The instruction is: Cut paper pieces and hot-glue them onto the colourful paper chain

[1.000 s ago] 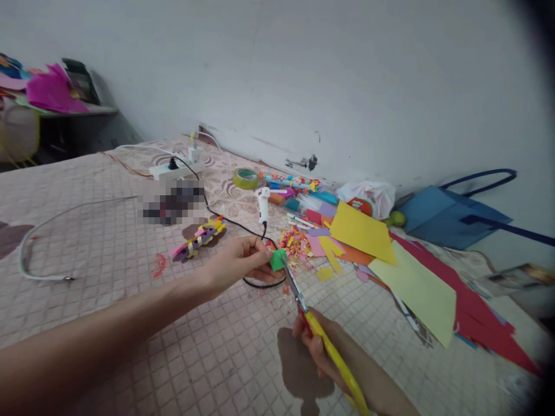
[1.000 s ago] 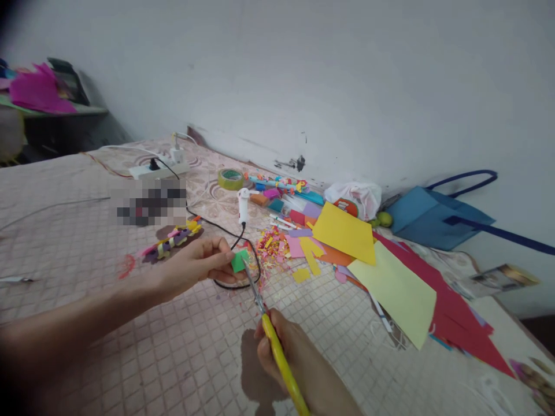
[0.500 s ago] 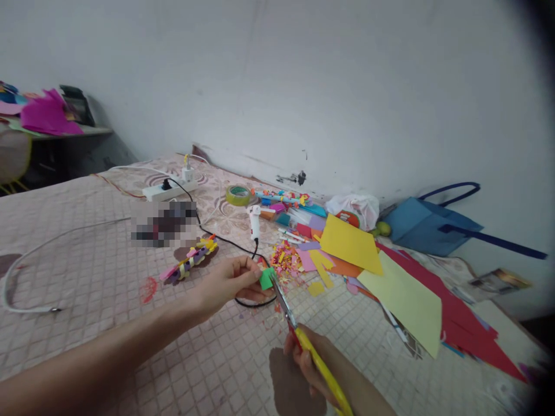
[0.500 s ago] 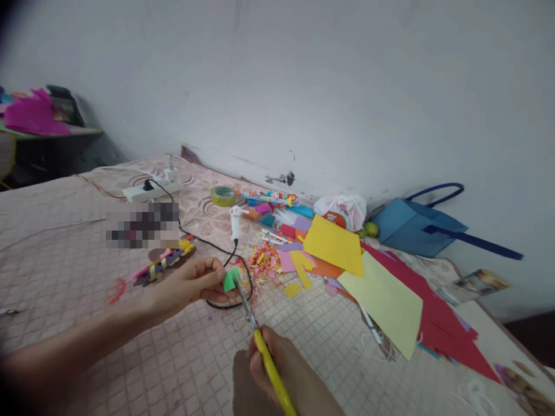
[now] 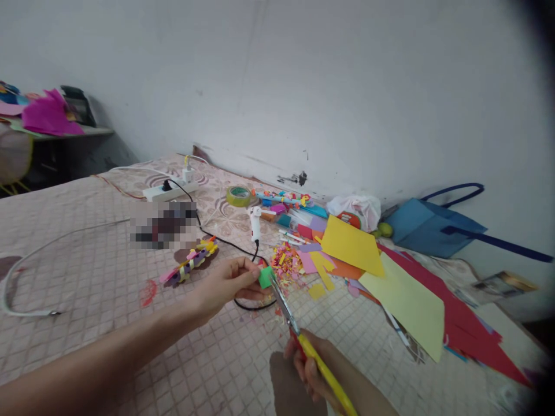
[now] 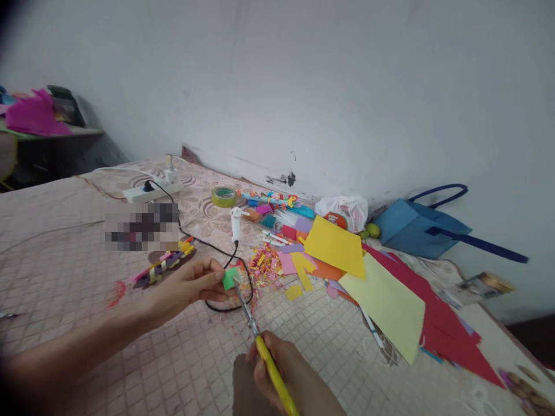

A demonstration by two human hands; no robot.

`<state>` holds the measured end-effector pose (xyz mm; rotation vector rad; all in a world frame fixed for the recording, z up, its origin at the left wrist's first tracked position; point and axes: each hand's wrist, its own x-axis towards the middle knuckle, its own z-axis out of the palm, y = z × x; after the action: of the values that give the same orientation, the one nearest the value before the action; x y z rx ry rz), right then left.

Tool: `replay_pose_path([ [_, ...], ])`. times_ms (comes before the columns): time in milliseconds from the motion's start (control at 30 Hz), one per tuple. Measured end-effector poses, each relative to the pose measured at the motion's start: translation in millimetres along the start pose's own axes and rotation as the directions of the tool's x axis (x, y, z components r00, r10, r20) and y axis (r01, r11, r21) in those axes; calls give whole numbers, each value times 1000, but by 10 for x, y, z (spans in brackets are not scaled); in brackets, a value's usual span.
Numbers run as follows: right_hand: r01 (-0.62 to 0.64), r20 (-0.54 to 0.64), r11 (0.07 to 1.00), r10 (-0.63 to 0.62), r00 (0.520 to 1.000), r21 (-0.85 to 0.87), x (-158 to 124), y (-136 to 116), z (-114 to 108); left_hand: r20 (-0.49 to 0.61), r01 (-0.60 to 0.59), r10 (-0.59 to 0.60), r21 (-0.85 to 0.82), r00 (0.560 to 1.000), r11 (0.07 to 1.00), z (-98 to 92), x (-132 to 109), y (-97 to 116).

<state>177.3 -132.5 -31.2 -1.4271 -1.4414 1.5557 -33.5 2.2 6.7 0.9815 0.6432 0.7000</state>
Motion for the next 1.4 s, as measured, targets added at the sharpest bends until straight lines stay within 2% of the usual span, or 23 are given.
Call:
replay_pose_path([
  [100, 10, -52, 997, -13, 999, -72, -65, -37, -62, -66, -35, 35, -5, 997, 999, -17, 8, 36],
  [233, 24, -58, 989, -32, 998, -148, -130, -111, -142, -124, -59, 61, 21, 990, 998, -48, 22, 66],
  [433, 39, -83, 998, -43, 996, -49, 35, -65, -133, -153, -40, 46, 45, 987, 998, -61, 47, 63],
  [667, 161, -244, 987, -159, 957, -11, 103, -82, -70, -138, -64, 85, 150, 987, 987, -40, 43, 45],
  [767, 186, -312, 983, -176, 933, 1, 129, -146, -65, -100, -62, 87, 226, 991, 972, -8, 13, 21],
  [867, 216, -443, 976, -177, 879, 37, 198, -246, -35, -18, -51, 60, 321, 998, 946, 29, -23, -20],
  [933, 250, -484, 967, -193, 854, 55, 262, -337, 1, 36, -50, 39, 379, 999, 924, 47, -42, -47],
  [1167, 290, -436, 949, -212, 875, 121, 471, -629, 115, 127, -86, 30, 464, 991, 882, 69, -65, -98],
  [1400, 273, -416, 960, -223, 882, 63, 583, -584, 125, 127, -80, 26, 436, 992, 896, 63, -70, -121],
])
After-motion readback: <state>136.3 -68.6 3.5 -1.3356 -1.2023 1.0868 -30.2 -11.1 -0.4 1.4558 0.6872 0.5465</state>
